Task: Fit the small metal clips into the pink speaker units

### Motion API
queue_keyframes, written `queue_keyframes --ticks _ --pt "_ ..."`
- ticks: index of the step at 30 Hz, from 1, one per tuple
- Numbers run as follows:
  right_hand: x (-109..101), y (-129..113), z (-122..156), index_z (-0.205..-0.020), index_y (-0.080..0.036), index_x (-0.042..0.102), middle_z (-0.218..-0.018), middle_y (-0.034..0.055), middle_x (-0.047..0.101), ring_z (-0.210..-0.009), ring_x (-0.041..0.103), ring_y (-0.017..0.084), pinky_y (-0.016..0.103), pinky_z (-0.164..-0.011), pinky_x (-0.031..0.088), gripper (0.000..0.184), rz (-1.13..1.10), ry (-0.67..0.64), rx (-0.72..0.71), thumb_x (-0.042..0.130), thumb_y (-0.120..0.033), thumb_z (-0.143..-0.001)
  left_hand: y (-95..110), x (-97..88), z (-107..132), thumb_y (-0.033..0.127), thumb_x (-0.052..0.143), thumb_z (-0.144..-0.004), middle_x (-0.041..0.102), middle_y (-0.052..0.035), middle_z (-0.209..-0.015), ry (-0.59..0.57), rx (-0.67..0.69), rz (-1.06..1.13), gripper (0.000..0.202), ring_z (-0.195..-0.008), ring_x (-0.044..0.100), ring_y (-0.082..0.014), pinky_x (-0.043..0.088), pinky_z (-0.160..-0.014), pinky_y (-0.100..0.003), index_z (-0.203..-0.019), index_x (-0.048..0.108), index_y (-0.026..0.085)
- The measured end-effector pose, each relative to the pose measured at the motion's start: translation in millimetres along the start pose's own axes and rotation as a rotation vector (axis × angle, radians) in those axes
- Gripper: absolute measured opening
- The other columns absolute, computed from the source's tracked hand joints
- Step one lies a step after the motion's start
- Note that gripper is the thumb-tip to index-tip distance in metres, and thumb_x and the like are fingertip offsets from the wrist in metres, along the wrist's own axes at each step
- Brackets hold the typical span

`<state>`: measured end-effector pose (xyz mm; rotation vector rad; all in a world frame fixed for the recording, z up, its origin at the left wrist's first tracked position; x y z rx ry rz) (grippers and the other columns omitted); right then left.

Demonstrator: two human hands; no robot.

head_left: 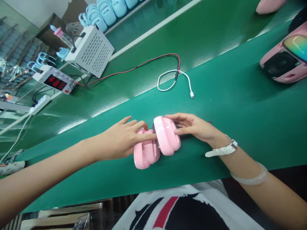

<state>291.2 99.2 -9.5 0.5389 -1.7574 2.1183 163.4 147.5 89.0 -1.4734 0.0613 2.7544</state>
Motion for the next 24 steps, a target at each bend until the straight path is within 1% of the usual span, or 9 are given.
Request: queue_keyframes --ticks 5,13,17,21,24 --pt "-1.1 -0.2 -1.9 -0.112 -0.028 0.072 -0.131 0.0028 0.066 -0.130 0.054 0.026 0.048 -0.115 0.037 0.052 -0.012 0.004 0.002 0.088 -0.022 -0.062 0.2 -0.8 -1.0 0.023 0.046 -0.090 0.056 -0.0102 -0.123 0.002 0.003 -0.014 0.057 -0.097 0.061 -0.0252 0.043 -0.098 -0.050 -0.144 0.040 0.039" --pt "-3.4 -3.1 -3.7 -0.107 -0.025 0.072 -0.126 0.0045 0.068 -0.125 0.057 0.026 0.047 -0.112 0.040 0.051 0.022 0.016 0.011 0.088 -0.020 -0.060 1.3 -1.8 -1.5 0.024 0.045 -0.091 0.057 -0.0104 -0.121 0.003 0.019 -0.039 0.056 -0.094 0.062 -0.0259 0.045 -0.094 -0.050 -0.145 0.039 0.038" --pt "-2.5 -11.3 -8.4 -0.101 -0.021 0.069 -0.119 0.0067 0.069 -0.119 0.060 0.027 0.047 -0.107 0.043 0.048 0.124 0.000 0.006 0.088 -0.021 -0.057 3.0 -2.6 -3.1 0.023 0.045 -0.091 0.057 -0.0118 -0.123 -0.024 0.014 -0.048 0.055 -0.096 0.063 -0.0275 0.047 -0.092 -0.051 -0.144 0.041 0.036" --pt "2.8 -22.9 -15.8 -0.093 -0.020 0.064 -0.111 0.0058 0.068 -0.112 0.062 0.025 0.046 -0.102 0.047 0.039 0.282 -0.054 -0.010 0.082 -0.014 -0.060 3.8 -3.6 -4.6 0.022 0.049 -0.090 0.058 -0.0117 -0.125 -0.066 -0.008 -0.059 0.056 -0.098 0.064 -0.0283 0.047 -0.093 -0.052 -0.143 0.042 0.036" --pt "1.8 -24.2 -16.9 -0.095 -0.021 0.064 -0.112 0.0052 0.067 -0.112 0.061 0.025 0.045 -0.102 0.047 0.040 0.326 -0.078 0.005 0.081 -0.012 -0.060 4.0 -3.3 -4.6 0.021 0.048 -0.090 0.057 -0.0124 -0.126 -0.070 -0.006 -0.045 0.056 -0.100 0.064 -0.0293 0.047 -0.093 -0.053 -0.143 0.041 0.035"
Point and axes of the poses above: each hand's wrist, its own z-axis away from the middle knuckle, its own x-axis out of the palm, y = z × x, the point moved 9 cm from there along -z, towards the middle knuckle
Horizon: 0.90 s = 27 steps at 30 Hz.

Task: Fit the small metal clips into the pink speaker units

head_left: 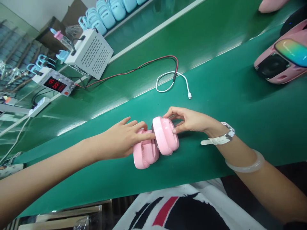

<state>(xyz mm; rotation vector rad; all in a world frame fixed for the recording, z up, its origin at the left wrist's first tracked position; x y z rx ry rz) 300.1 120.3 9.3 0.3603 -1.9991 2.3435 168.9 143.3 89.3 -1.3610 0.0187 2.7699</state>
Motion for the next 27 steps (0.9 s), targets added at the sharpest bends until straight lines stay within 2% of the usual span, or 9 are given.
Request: queue_keyframes --ticks 3,6,10,13,17,20,23,25,27 --pt "-2.0 5.0 8.6 -0.107 -0.022 0.064 -0.123 0.0063 0.065 -0.120 0.058 0.024 0.045 -0.106 0.044 0.048 -0.096 -0.019 0.015 0.082 -0.019 -0.063 -1.3 0.4 0.7 0.021 0.046 -0.090 0.057 -0.0121 -0.127 0.026 -0.001 0.019 0.056 -0.102 0.064 -0.0294 0.047 -0.092 -0.052 -0.144 0.040 0.036" --pt "-12.6 8.9 23.6 -0.114 -0.024 0.065 -0.127 0.0059 0.065 -0.122 0.058 0.023 0.043 -0.107 0.042 0.048 -0.176 0.111 0.010 0.081 -0.025 -0.068 -2.6 0.6 1.3 0.020 0.049 -0.089 0.057 -0.0101 -0.127 0.051 -0.008 0.030 0.056 -0.102 0.064 -0.0275 0.047 -0.092 -0.047 -0.142 0.043 0.037" --pt "-13.4 6.2 38.8 -0.084 -0.020 0.074 -0.111 0.0070 0.073 -0.113 0.063 0.026 0.044 -0.106 0.041 0.020 -0.043 0.282 -0.006 0.078 -0.035 -0.070 -3.6 0.7 1.0 0.022 0.051 -0.089 0.058 -0.0094 -0.128 0.057 -0.023 0.026 0.056 -0.100 0.064 -0.0263 0.046 -0.092 -0.045 -0.142 0.044 0.038" --pt "-6.1 1.7 41.1 -0.065 -0.020 0.073 -0.106 0.0084 0.075 -0.108 0.065 0.028 0.044 -0.104 0.042 0.019 0.096 0.374 -0.010 0.075 -0.039 -0.068 -2.9 2.9 1.2 0.019 0.048 -0.090 0.057 -0.0109 -0.130 0.047 -0.023 0.048 0.058 -0.102 0.063 -0.0272 0.046 -0.094 -0.047 -0.145 0.041 0.037" --pt "-4.4 1.8 39.6 -0.057 -0.021 0.072 -0.100 0.0084 0.075 -0.104 0.065 0.028 0.043 -0.101 0.042 0.018 0.134 0.511 0.007 0.073 -0.039 -0.062 -7.9 4.0 5.3 0.020 0.045 -0.092 0.042 -0.0125 -0.149 0.110 -0.079 0.170 0.058 -0.127 0.050 -0.0343 0.039 -0.104 -0.053 -0.147 0.039 0.038" --pt "-5.5 8.6 38.9 -0.054 -0.020 0.071 -0.100 0.0097 0.075 -0.108 0.063 0.029 0.041 -0.101 0.042 0.019 0.080 0.543 0.049 0.072 -0.038 -0.059 -17.0 13.0 10.4 0.027 0.044 -0.093 0.034 -0.0128 -0.155 0.138 -0.153 0.382 0.064 -0.136 0.041 -0.0353 0.038 -0.106 -0.054 -0.153 0.025 0.036" --pt "-12.5 15.9 50.5 -0.063 -0.018 0.074 -0.111 0.0131 0.072 -0.107 0.064 0.031 0.043 -0.091 0.049 0.027 0.038 0.561 0.091 0.069 -0.045 -0.061 -27.0 27.8 14.8 0.039 0.051 -0.090 0.032 -0.0137 -0.157 0.183 -0.223 0.719 0.080 -0.138 0.040 -0.0327 0.038 -0.109 -0.047 -0.157 0.008 0.028" --pt "-25.3 20.4 71.2 -0.067 -0.019 0.075 -0.116 0.0132 0.071 -0.108 0.063 0.032 0.044 -0.089 0.049 0.030 0.056 0.624 0.128 0.069 -0.048 -0.060 -30.5 38.5 15.8 0.041 0.056 -0.085 0.025 -0.0134 -0.161 0.238 -0.243 0.925 0.088 -0.142 0.035 -0.0318 0.036 -0.111 -0.042 -0.157 0.010 0.022" --pt "-43.1 23.1 100.4 -0.061 -0.021 0.073 -0.114 0.0115 0.072 -0.108 0.062 0.033 0.045 -0.094 0.046 0.027 0.172 0.727 0.178 0.072 -0.047 -0.055 -31.1 49.1 14.2 0.037 0.060 -0.081 0.030 -0.0131 -0.159 0.313 -0.246 1.084 0.090 -0.142 0.036 -0.0305 0.037 -0.110 -0.038 -0.156 0.016 0.019"
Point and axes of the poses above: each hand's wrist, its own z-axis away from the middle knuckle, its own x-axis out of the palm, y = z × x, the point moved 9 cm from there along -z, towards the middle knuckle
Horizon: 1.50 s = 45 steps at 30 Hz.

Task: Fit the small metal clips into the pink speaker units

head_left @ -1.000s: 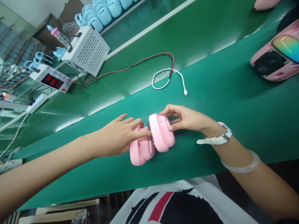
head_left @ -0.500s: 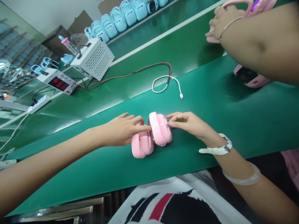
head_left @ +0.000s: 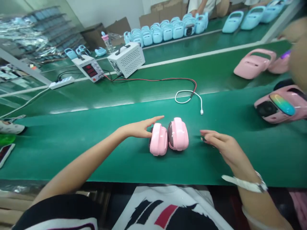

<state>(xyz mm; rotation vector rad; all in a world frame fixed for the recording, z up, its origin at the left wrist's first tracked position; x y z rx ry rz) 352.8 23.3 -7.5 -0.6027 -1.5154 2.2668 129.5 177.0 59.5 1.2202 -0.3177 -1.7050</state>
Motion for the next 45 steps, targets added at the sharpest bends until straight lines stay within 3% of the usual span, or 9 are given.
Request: queue_keyframes --ticks 4,8,15,21,23,27,31,36,45 --pt "-59.4 17.0 22.4 -0.049 -0.022 0.067 -0.109 0.0111 0.072 -0.100 0.063 0.036 0.045 -0.087 0.047 0.028 0.277 0.260 0.039 0.070 -0.050 -0.044 -20.2 11.1 -5.6 0.031 0.067 -0.068 0.055 -0.0138 -0.138 0.204 0.034 0.338 0.092 -0.124 0.054 -0.0298 0.044 -0.102 -0.039 -0.151 0.032 0.015" --pt "-73.2 19.5 42.4 -0.056 -0.022 0.067 -0.116 0.0089 0.070 -0.089 0.064 0.031 0.042 -0.078 0.047 0.031 0.334 0.413 0.048 0.067 -0.051 -0.048 -36.9 25.7 -9.1 0.030 0.067 -0.062 0.062 -0.0134 -0.129 0.388 0.072 0.597 0.077 -0.114 0.058 -0.0298 0.045 -0.099 -0.039 -0.135 0.053 0.011" --pt "-36.5 3.5 40.0 -0.080 -0.021 0.070 -0.110 0.0095 0.072 -0.088 0.065 0.024 0.034 -0.070 0.050 0.034 0.239 0.424 -0.105 0.064 -0.053 -0.069 -34.8 42.4 5.9 0.026 0.065 -0.063 0.063 -0.0083 -0.126 0.500 0.154 0.719 0.063 -0.112 0.060 -0.0274 0.046 -0.099 -0.036 -0.124 0.058 0.015" --pt "-42.3 3.0 12.6 -0.055 -0.020 0.069 -0.075 0.0109 0.073 -0.081 0.066 0.033 0.046 -0.072 0.051 0.030 0.463 0.350 -0.093 0.073 -0.050 -0.048 -29.1 49.6 19.6 0.022 0.070 -0.059 0.061 -0.0100 -0.132 0.583 0.226 0.824 0.067 -0.120 0.057 -0.0286 0.043 -0.106 -0.036 -0.124 0.058 0.015" --pt "-34.8 -10.7 12.5 -0.064 -0.021 0.073 -0.088 0.0118 0.075 -0.090 0.066 0.035 0.048 -0.078 0.052 0.033 0.505 0.340 -0.115 0.076 -0.049 -0.048 -27.8 53.0 21.1 0.021 0.070 -0.059 0.060 -0.0090 -0.132 0.578 0.247 0.838 0.067 -0.119 0.057 -0.0283 0.043 -0.106 -0.036 -0.125 0.058 0.016" --pt "26.9 -48.1 11.6 -0.118 -0.028 0.066 -0.136 0.0087 0.061 -0.122 0.058 0.029 0.043 -0.098 0.050 0.055 0.242 0.100 -0.258 0.073 -0.051 -0.069 -27.2 60.4 18.9 0.019 0.071 -0.060 0.062 -0.0044 -0.127 0.523 0.275 0.846 0.069 -0.109 0.061 -0.0251 0.048 -0.098 -0.034 -0.127 0.056 0.022" --pt "79.3 -56.3 4.1 -0.113 -0.027 0.067 -0.131 0.0089 0.065 -0.125 0.057 0.029 0.044 -0.104 0.046 0.053 -0.007 -0.156 -0.230 0.077 -0.053 -0.068 -32.5 59.2 17.9 0.019 0.071 -0.062 0.060 -0.0041 -0.129 0.552 0.297 0.868 0.067 -0.113 0.060 -0.0241 0.046 -0.100 -0.032 -0.127 0.055 0.021" --pt "72.3 -45.0 -1.2 -0.111 -0.026 0.067 -0.127 0.0091 0.067 -0.120 0.061 0.031 0.045 -0.100 0.049 0.052 -0.059 -0.081 -0.246 0.072 -0.058 -0.071 -37.4 61.5 14.8 0.025 0.074 -0.066 0.058 -0.0066 -0.135 0.525 0.283 0.908 0.067 -0.120 0.057 -0.0255 0.044 -0.105 -0.034 -0.130 0.055 0.020" --pt "72.4 -38.5 -4.9 -0.104 -0.026 0.064 -0.116 0.0079 0.071 -0.112 0.063 0.031 0.048 -0.101 0.048 0.052 -0.092 0.024 -0.316 0.084 -0.035 -0.057 -45.4 63.8 14.4 0.035 0.077 -0.066 0.057 -0.0087 -0.139 0.488 0.209 0.925 0.073 -0.117 0.060 -0.0293 0.049 -0.101 -0.038 -0.135 0.054 0.022"
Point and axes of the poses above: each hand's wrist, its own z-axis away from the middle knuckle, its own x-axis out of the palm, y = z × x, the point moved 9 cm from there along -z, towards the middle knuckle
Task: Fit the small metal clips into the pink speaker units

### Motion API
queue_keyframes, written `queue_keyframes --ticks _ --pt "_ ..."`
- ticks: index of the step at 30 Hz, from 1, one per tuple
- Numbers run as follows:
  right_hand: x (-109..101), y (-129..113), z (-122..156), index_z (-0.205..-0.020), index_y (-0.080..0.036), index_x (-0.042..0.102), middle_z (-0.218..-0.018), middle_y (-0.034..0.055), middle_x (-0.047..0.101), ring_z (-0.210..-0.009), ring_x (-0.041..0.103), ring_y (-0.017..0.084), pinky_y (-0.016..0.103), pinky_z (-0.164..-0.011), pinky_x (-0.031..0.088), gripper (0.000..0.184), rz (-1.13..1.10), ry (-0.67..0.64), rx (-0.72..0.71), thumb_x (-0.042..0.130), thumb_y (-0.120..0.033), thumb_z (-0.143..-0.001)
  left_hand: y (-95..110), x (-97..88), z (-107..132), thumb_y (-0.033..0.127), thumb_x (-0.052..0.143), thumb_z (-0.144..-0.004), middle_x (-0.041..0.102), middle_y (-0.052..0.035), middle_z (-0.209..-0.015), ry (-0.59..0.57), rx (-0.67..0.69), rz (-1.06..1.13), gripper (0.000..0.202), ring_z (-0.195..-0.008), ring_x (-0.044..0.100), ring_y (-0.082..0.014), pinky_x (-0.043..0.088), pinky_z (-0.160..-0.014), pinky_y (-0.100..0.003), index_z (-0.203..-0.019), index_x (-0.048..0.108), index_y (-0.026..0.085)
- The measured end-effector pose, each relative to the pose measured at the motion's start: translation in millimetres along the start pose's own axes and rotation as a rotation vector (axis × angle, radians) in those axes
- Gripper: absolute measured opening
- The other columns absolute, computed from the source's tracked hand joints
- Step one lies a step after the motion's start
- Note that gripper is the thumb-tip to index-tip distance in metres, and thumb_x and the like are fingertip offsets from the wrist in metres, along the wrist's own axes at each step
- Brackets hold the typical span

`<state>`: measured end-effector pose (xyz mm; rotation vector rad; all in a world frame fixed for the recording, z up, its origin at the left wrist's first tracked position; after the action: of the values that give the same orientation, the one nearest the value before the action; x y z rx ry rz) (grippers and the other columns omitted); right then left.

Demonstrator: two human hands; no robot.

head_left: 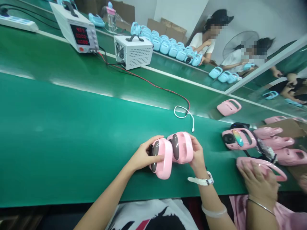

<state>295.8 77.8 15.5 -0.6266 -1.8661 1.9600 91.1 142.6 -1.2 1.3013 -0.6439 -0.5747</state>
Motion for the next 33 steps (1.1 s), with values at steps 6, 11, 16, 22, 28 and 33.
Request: queue_keyframes --ticks 6,11,16,22,28,33 --pt "3.7 -4.5 -8.6 -0.099 -0.025 0.067 -0.110 0.0083 0.073 -0.107 0.066 0.030 0.045 -0.098 0.051 0.051 -0.032 -0.021 -0.053 0.086 -0.027 -0.052 -9.2 -5.7 -0.5 0.036 0.075 -0.067 0.056 -0.0089 -0.140 -0.005 -0.056 -0.023 0.074 -0.111 0.063 -0.0293 0.054 -0.091 -0.035 -0.137 0.053 0.023" --pt "8.0 -4.0 -9.1 -0.100 -0.025 0.068 -0.111 0.0076 0.072 -0.108 0.065 0.029 0.042 -0.094 0.053 0.047 -0.071 -0.031 -0.041 0.083 -0.022 -0.056 -15.0 -9.3 -2.7 0.037 0.073 -0.071 0.055 -0.0079 -0.142 -0.004 -0.060 -0.048 0.072 -0.113 0.063 -0.0307 0.056 -0.090 -0.034 -0.139 0.051 0.026" --pt "9.3 -3.3 -9.8 -0.099 -0.024 0.069 -0.110 0.0073 0.072 -0.108 0.064 0.028 0.040 -0.093 0.054 0.045 -0.111 -0.012 -0.031 0.080 -0.022 -0.056 -18.0 -13.9 -4.5 0.043 0.069 -0.075 0.058 -0.0063 -0.141 0.010 -0.066 -0.139 0.070 -0.120 0.060 -0.0326 0.056 -0.093 -0.035 -0.140 0.050 0.027" --pt "11.9 -3.0 -11.3 -0.099 -0.024 0.069 -0.108 0.0066 0.072 -0.107 0.065 0.026 0.036 -0.090 0.055 0.041 -0.139 -0.019 -0.033 0.076 -0.018 -0.059 -23.8 -18.6 -6.6 0.045 0.072 -0.074 0.049 -0.0038 -0.150 0.022 -0.071 -0.122 0.070 -0.129 0.054 -0.0324 0.054 -0.098 -0.032 -0.139 0.050 0.029" --pt "13.0 -0.6 -11.0 -0.099 -0.024 0.070 -0.110 0.0059 0.072 -0.108 0.065 0.026 0.034 -0.087 0.056 0.041 -0.146 -0.031 -0.019 0.076 -0.017 -0.060 -22.2 -18.9 -6.2 0.048 0.074 -0.072 0.048 -0.0043 -0.151 0.037 -0.073 -0.103 0.071 -0.132 0.052 -0.0339 0.054 -0.097 -0.032 -0.137 0.052 0.029" --pt "12.5 -0.2 -11.6 -0.099 -0.024 0.070 -0.108 0.0066 0.072 -0.106 0.065 0.026 0.034 -0.085 0.056 0.041 -0.145 -0.026 -0.015 0.078 -0.018 -0.060 -25.9 -17.1 -4.6 0.046 0.073 -0.073 0.049 -0.0053 -0.150 0.026 -0.086 -0.085 0.072 -0.128 0.056 -0.0349 0.056 -0.096 -0.034 -0.139 0.051 0.029"
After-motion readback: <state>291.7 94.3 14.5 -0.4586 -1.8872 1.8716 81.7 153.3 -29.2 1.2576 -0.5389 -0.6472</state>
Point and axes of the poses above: each hand's wrist, its own z-axis away from the middle knuckle, its own x-axis out of the palm, y = z × x, the point moved 9 cm from there along -z, towards the middle knuckle
